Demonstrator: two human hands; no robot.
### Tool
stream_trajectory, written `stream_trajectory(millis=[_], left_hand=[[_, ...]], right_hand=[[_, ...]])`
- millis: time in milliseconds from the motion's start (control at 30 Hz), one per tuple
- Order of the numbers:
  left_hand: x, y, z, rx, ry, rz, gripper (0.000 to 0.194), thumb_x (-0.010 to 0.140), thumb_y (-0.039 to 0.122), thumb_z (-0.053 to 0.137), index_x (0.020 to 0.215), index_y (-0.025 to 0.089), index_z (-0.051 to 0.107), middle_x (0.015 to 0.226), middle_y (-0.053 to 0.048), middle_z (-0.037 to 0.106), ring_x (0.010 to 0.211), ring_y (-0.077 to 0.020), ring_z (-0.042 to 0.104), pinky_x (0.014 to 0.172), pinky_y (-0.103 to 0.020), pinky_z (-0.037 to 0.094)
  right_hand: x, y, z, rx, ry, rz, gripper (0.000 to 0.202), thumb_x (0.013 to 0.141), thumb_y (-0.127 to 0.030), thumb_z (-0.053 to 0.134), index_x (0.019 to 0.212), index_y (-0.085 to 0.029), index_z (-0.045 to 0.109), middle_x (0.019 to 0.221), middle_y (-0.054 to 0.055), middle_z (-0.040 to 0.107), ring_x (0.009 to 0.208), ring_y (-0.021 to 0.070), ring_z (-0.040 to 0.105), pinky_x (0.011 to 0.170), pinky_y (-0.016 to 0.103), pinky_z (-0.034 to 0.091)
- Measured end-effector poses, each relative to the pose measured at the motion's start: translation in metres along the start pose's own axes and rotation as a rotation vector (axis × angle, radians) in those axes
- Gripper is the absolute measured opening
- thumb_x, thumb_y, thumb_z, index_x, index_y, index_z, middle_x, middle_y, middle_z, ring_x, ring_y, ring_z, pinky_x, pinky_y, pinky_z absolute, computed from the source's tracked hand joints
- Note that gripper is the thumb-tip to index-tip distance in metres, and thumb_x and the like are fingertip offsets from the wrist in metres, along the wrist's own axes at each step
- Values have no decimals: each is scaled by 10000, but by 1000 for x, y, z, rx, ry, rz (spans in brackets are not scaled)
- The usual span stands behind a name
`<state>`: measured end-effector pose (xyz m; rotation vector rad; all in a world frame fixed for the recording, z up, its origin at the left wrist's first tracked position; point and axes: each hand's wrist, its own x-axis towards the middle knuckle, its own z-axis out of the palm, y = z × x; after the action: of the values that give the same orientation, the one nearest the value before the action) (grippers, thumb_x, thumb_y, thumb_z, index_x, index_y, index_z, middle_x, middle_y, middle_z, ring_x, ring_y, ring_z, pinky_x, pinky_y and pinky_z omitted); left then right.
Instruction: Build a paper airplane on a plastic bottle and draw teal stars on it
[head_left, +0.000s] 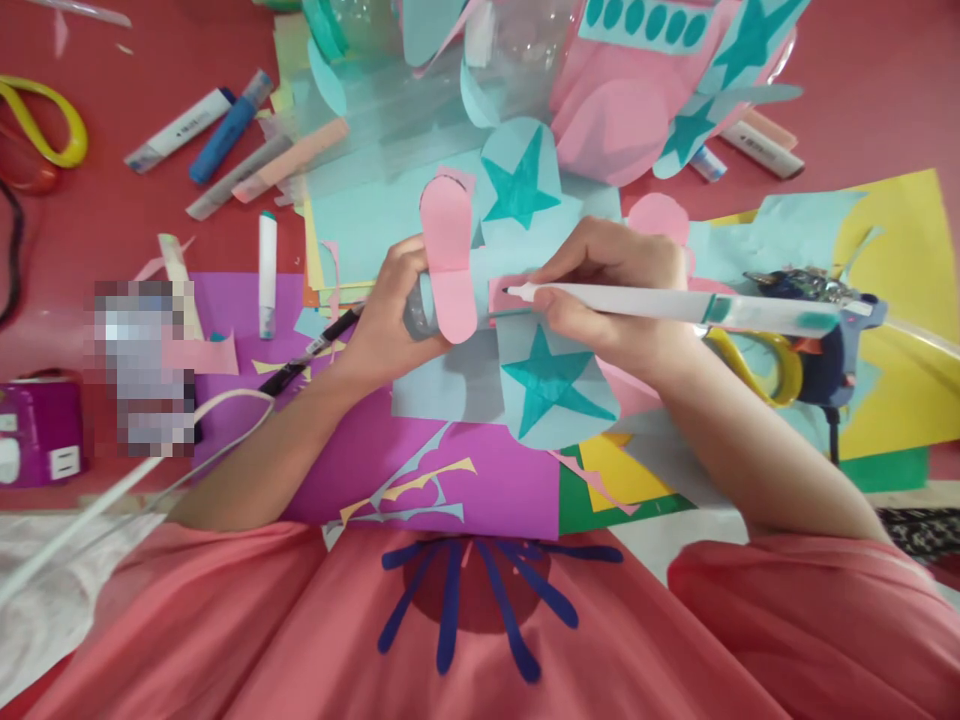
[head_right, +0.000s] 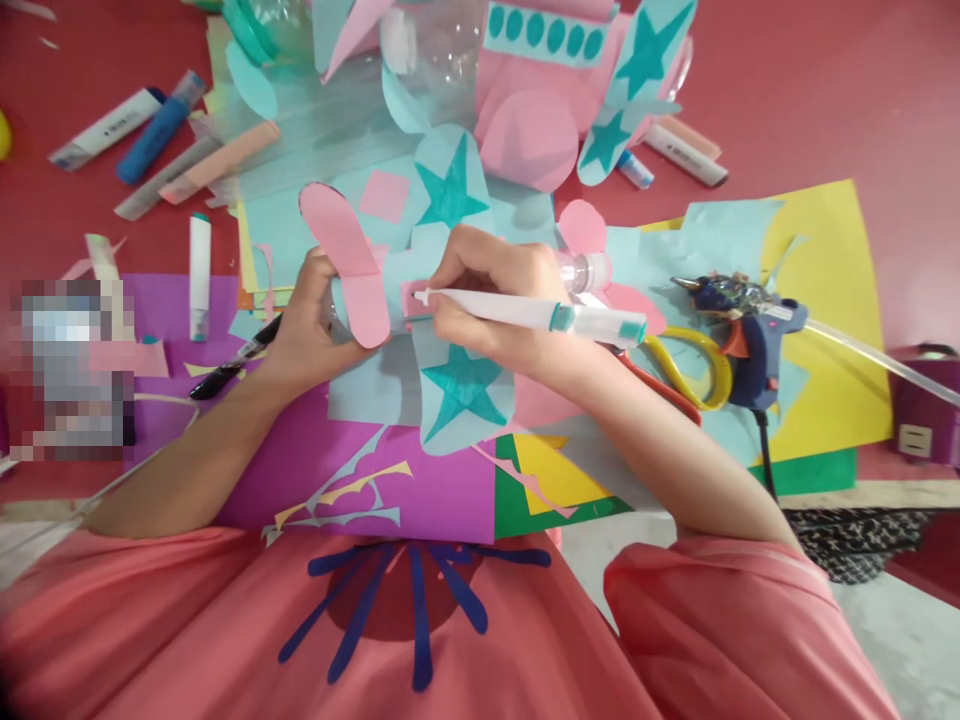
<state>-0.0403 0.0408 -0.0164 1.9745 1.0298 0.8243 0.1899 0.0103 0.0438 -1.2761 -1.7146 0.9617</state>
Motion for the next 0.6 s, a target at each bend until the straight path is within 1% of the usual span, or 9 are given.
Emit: stream_trajectory(millis=[67, 167, 267, 400, 533, 600], left_hand=[[0, 2, 0, -18, 1, -24, 696, 660, 629, 771, 1212, 280, 528, 1351, -89, 520, 1316, -349, 448, 1129, -521, 333], [0, 5, 0, -52, 6, -40, 676, 663, 606, 777, 1197, 270, 533, 1345, -86, 530, 1311, -349, 455, 1125, -517, 340], [-1, 7, 1, -64, 5, -44, 660, 679, 592, 771, 1198, 266, 526, 1351, -86, 528, 1312, -346, 457, 1123, -516, 343], [-2, 7, 0, -33, -14, -29, 666, 708, 590, 756, 1231, 266, 500, 1369, -89, 520, 1312, -331, 461, 1129, -506, 344], [-3, 6, 0, -9, -11, 0, 648, 734, 579, 742, 1243, 267, 489, 1379, -87, 514, 1307, -318, 471, 1120, -494, 361], [-3, 4, 0, -4, -11, 23, 637, 742, 560, 745, 1244, 266, 485, 1368, -89, 520, 1299, -308, 481, 1108, -481, 379]], right_hand=[[-1, 1, 1, -40, 18, -8, 196, 811, -408, 630, 711, -242, 597, 663, 13, 623, 638, 174, 592, 532, 319, 512], [0, 0, 3, -99, 57, -45, 210, 818, -388, 608, 666, -246, 582, 576, -9, 576, 539, 145, 532, 478, 299, 459], [0, 1, 6, -136, 63, -75, 199, 824, -351, 591, 656, -245, 591, 532, -26, 537, 500, 127, 501, 489, 296, 449], [0, 0, 7, -130, 35, -67, 161, 831, -326, 579, 707, -232, 622, 580, -15, 596, 553, 138, 557, 532, 303, 476], [0, -3, 4, -76, 0, -98, 140, 820, -286, 592, 686, -245, 585, 590, -18, 652, 528, 148, 589, 500, 314, 479], [1, -3, 3, -45, -14, -117, 130, 813, -248, 606, 687, -247, 576, 619, -16, 682, 569, 156, 640, 502, 306, 489]])
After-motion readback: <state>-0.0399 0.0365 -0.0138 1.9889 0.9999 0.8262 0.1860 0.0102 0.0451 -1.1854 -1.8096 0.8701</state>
